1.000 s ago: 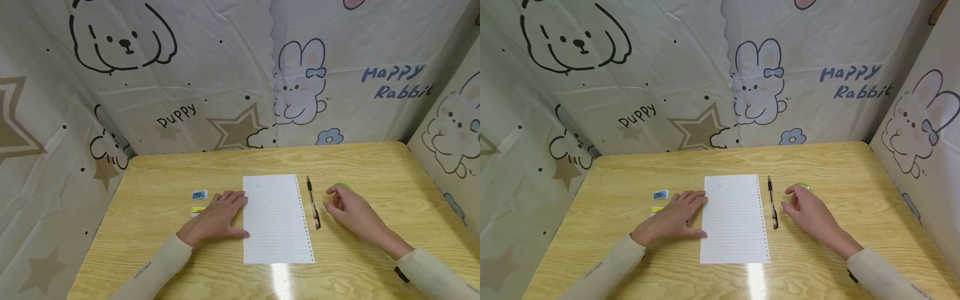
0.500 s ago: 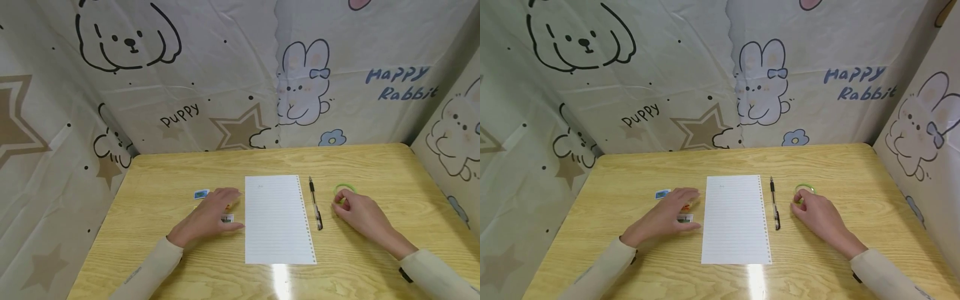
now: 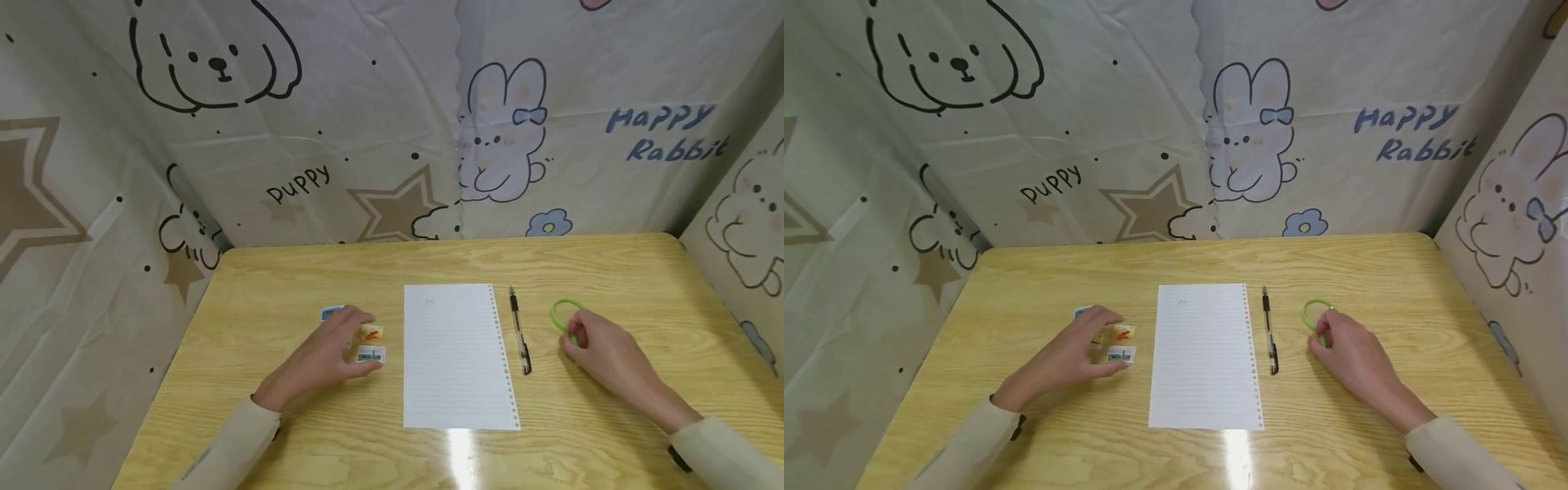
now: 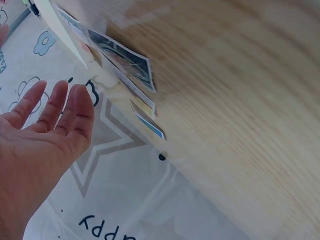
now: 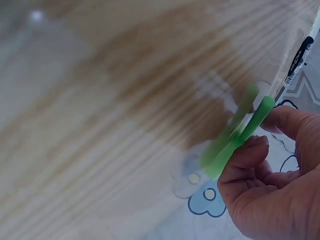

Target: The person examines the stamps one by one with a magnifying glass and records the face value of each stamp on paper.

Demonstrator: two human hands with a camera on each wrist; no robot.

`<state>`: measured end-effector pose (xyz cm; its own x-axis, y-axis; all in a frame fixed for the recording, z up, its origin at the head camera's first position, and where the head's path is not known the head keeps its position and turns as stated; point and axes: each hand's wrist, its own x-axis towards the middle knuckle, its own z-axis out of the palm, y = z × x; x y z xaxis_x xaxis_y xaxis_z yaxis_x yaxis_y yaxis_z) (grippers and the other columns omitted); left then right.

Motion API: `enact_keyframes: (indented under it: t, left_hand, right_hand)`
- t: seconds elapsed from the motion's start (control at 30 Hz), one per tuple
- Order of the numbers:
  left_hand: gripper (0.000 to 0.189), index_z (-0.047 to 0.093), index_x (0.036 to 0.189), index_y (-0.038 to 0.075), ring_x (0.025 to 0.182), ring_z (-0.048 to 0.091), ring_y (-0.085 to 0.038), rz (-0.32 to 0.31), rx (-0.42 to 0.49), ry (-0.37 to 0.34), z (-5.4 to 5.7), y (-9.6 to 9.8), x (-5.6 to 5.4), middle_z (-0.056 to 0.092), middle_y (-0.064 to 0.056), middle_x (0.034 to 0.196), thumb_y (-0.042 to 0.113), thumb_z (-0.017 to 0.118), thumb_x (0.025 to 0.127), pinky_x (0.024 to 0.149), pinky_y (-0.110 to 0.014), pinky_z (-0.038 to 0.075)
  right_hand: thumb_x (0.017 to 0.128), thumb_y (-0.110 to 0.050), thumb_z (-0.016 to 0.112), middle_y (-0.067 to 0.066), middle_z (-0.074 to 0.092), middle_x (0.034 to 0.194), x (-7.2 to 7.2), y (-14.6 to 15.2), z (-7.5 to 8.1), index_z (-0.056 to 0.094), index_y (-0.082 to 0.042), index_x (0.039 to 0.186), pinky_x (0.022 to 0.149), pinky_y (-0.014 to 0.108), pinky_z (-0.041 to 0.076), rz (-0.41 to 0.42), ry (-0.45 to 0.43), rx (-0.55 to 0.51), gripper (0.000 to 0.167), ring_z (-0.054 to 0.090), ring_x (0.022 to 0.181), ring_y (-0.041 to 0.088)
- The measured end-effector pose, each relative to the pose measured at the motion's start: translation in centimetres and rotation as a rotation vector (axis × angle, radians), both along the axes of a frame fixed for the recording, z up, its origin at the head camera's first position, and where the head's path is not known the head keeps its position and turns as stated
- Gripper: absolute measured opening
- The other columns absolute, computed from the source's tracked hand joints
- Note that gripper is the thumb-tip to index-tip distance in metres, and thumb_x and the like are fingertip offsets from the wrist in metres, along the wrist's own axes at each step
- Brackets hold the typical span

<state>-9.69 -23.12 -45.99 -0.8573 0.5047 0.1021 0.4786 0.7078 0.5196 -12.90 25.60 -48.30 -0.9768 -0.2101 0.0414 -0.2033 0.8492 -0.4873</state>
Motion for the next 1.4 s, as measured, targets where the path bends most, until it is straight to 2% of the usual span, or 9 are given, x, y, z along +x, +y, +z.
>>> enact_keyframes:
  t: [0.17, 0.33, 0.53, 0.7, 1.0, 1.23, 1.4]
  left_hand:
    - [0.063, 0.064, 0.138, 0.004, 0.119, 0.06, -0.027, 0.037, -0.007, -0.01, 0.1, -0.8, 0.7, 0.061, -0.008, 0.133, 0.043, 0.087, 0.095, 0.099, -0.05, 0.053]
    - [0.057, 0.064, 0.134, 0.008, 0.116, 0.061, -0.023, 0.055, -0.006, -0.042, -0.3, -1.6, 1.4, 0.06, -0.003, 0.132, 0.045, 0.086, 0.096, 0.097, -0.048, 0.054]
    - [0.048, 0.064, 0.127, 0.012, 0.11, 0.058, -0.018, 0.066, 0.048, -0.121, -0.8, -2.5, 2.1, 0.059, 0.001, 0.126, 0.043, 0.085, 0.097, 0.095, -0.043, 0.053]
    - [0.041, 0.066, 0.125, 0.013, 0.109, 0.06, -0.016, 0.076, 0.103, -0.186, -1.1, -3.8, 2.4, 0.06, 0.002, 0.122, 0.036, 0.086, 0.098, 0.096, -0.041, 0.054]
    - [0.025, 0.069, 0.117, 0.015, 0.102, 0.057, -0.017, 0.106, 0.073, -0.158, -1.3, -5.1, 3.0, 0.062, 0.007, 0.109, 0.023, 0.085, 0.099, 0.09, -0.039, 0.052]
    - [0.018, 0.07, 0.113, 0.02, 0.1, 0.053, -0.018, 0.119, 0.102, -0.216, -1.4, -6.0, 3.0, 0.063, 0.007, 0.105, 0.027, 0.083, 0.102, 0.088, -0.038, 0.049]
    - [0.014, 0.072, 0.11, 0.022, 0.101, 0.053, -0.018, 0.12, 0.115, -0.228, -1.5, -6.7, 2.9, 0.065, 0.007, 0.105, 0.027, 0.082, 0.102, 0.091, -0.04, 0.048]
  right_hand:
    - [0.099, -0.013, 0.077, 0.006, 0.063, 0.086, -0.1, 0.6, 0.0, 0.061, 0.001, 0.105, 0.063, 0.036, 0.044, -0.032, -0.039, -0.003, 0.022, 0.055, 0.074, 0.021]
    - [0.099, -0.015, 0.077, 0.008, 0.066, 0.088, -0.2, 0.9, 0.1, 0.06, 0.001, 0.106, 0.065, 0.038, 0.046, -0.038, -0.064, 0.002, 0.024, 0.059, 0.076, 0.022]
    - [0.1, -0.017, 0.077, 0.005, 0.065, 0.086, 0.0, 1.2, 0.2, 0.059, -0.001, 0.103, 0.064, 0.038, 0.045, -0.025, -0.068, 0.016, 0.024, 0.057, 0.074, 0.02]
    - [0.1, -0.017, 0.077, 0.003, 0.065, 0.084, 0.2, 1.3, 0.1, 0.061, -0.002, 0.103, 0.064, 0.038, 0.045, -0.02, -0.06, 0.021, 0.023, 0.057, 0.073, 0.018]
    - [0.1, -0.015, 0.076, 0.004, 0.066, 0.085, 0.2, 1.3, 0.0, 0.062, 0.001, 0.104, 0.065, 0.038, 0.047, -0.025, -0.078, 0.012, 0.022, 0.059, 0.074, 0.019]
    - [0.1, -0.019, 0.079, 0.005, 0.067, 0.085, 0.2, 1.5, 0.2, 0.061, 0.003, 0.106, 0.061, 0.034, 0.044, -0.046, -0.113, 0.004, 0.029, 0.057, 0.071, 0.019]
    - [0.101, -0.02, 0.079, 0.005, 0.068, 0.086, 0.2, 1.7, 0.3, 0.062, 0.005, 0.108, 0.062, 0.035, 0.045, -0.037, -0.108, -0.001, 0.032, 0.058, 0.072, 0.018]
